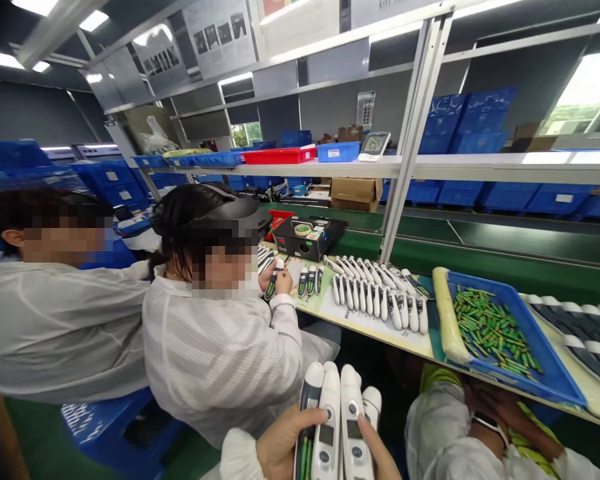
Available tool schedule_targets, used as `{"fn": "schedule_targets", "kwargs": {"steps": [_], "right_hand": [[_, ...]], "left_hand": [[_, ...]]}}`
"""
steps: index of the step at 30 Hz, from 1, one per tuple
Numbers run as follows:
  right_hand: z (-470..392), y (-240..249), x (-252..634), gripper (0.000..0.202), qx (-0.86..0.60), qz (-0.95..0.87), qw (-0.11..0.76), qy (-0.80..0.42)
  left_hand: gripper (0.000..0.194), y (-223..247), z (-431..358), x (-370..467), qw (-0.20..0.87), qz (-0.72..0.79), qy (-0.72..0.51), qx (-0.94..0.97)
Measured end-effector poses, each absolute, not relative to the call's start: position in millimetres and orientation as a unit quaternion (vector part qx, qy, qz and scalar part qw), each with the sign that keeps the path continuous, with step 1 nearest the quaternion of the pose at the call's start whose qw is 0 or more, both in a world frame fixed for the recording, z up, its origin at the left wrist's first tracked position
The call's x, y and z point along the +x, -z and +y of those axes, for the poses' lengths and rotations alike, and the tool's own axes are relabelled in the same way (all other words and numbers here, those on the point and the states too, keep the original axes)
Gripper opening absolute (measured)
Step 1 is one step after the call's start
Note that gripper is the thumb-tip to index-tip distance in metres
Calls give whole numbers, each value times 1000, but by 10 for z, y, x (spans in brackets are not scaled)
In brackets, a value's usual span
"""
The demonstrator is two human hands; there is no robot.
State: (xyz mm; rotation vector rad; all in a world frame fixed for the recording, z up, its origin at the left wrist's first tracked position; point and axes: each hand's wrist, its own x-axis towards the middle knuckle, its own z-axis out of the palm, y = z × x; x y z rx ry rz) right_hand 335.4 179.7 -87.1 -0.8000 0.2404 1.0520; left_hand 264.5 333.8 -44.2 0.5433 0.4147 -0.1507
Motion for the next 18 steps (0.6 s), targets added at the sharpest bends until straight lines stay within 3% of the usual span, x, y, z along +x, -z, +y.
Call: {"fn": "schedule_targets", "kwargs": {"steps": [6, 18], "right_hand": [[2205, 545, 3453, 34, -303, 136, 803, -494], [2421, 604, 3757, 33, -311, 104, 791, -516]], "left_hand": [[36, 457, 3556, 2883, 931, 231, 84, 269], [28, 483, 3694, 3083, 919, 293, 44, 261]]}}
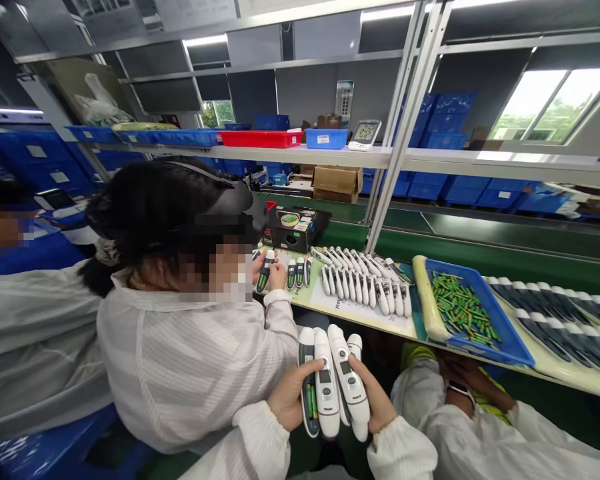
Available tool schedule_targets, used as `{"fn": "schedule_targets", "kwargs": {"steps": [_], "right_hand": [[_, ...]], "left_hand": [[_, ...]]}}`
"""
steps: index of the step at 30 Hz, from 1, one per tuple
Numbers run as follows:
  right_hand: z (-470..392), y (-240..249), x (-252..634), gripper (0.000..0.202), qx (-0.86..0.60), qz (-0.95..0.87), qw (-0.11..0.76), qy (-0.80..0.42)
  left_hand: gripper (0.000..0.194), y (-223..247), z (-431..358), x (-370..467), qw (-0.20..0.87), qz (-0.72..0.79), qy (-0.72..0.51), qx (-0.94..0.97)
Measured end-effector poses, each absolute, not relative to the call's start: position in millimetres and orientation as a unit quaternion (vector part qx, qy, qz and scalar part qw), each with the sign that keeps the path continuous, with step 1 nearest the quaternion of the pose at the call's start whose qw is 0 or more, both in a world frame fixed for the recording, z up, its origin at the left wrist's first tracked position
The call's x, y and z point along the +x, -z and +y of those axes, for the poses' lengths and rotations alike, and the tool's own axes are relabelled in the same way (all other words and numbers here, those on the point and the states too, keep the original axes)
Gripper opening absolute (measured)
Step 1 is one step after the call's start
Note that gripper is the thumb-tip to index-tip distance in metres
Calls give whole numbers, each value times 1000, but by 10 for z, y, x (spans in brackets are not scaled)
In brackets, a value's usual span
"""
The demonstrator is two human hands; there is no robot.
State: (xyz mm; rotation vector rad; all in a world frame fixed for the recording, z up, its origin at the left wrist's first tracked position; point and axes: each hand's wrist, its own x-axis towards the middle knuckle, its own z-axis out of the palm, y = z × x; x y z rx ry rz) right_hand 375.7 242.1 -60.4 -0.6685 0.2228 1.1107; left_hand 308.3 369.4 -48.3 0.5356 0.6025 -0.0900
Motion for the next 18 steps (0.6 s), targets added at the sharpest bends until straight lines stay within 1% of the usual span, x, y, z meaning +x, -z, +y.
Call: {"fn": "schedule_targets", "kwargs": {"steps": [4, 7, 10, 13, 18], "right_hand": [[2505, 553, 3869, 31, -313, 102, 779, -534], [2522, 542, 3908, 32, -312, 102, 770, -547], [2512, 557, 3926, 35, -326, 96, 762, -551], [2474, 614, 3931, 37, -323, 94, 761, -555], [2364, 771, 3916, 38, -292, 135, 766, -557]], "left_hand": [[27, 464, 3736, 3144, 918, 315, 32, 239], [31, 458, 3741, 3159, 918, 320, 26, 235], [30, 474, 3720, 3170, 919, 319, 12, 232], [27, 507, 3679, 3190, 912, 329, -1, 244], [30, 555, 3587, 3216, 905, 341, 5, 256]]}}
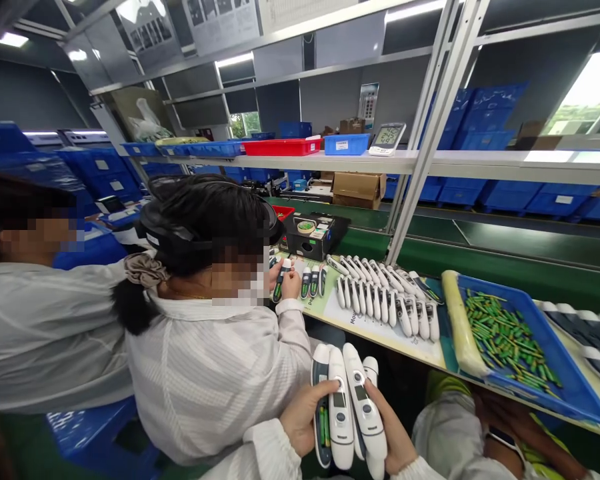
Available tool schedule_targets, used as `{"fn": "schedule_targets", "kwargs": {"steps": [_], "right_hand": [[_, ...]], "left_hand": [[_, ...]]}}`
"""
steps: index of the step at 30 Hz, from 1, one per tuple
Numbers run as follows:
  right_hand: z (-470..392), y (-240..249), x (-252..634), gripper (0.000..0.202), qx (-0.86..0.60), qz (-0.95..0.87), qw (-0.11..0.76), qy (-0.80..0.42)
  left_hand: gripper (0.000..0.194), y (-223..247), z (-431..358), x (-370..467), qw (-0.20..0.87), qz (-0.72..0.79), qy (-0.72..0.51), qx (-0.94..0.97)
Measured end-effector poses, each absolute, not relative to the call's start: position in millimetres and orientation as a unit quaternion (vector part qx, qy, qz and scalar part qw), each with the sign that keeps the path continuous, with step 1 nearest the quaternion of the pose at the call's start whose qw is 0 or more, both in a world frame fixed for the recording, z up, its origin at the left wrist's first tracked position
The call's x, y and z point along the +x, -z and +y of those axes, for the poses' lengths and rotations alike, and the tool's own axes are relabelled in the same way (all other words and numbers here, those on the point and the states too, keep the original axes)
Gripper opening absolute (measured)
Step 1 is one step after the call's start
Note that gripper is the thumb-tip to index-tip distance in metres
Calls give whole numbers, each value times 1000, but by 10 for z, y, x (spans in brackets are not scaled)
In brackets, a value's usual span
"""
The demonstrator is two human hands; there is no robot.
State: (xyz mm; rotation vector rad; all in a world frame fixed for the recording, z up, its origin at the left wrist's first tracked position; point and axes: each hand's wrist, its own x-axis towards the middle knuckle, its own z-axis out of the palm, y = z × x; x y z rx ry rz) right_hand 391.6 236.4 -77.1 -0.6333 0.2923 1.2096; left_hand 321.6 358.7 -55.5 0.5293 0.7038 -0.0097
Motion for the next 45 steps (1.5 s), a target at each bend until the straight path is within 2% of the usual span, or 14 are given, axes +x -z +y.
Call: {"fn": "schedule_targets", "kwargs": {"steps": [5, 20, 27, 45], "right_hand": [[2298, 813, 3848, 39, -266, 160, 776, -549], [2244, 812, 3701, 35, -307, 151, 790, -509], [2208, 785, 3648, 30, -305, 156, 809, -477], [2095, 840, 3454, 30, -334, 151, 807, -463]], "left_hand": [[33, 599, 3530, 3198, 906, 341, 19, 252], [36, 593, 3551, 3076, 915, 297, 35, 272], [26, 578, 3538, 3064, 917, 283, 53, 277], [23, 748, 3509, 2982, 913, 296, 108, 258]]}}
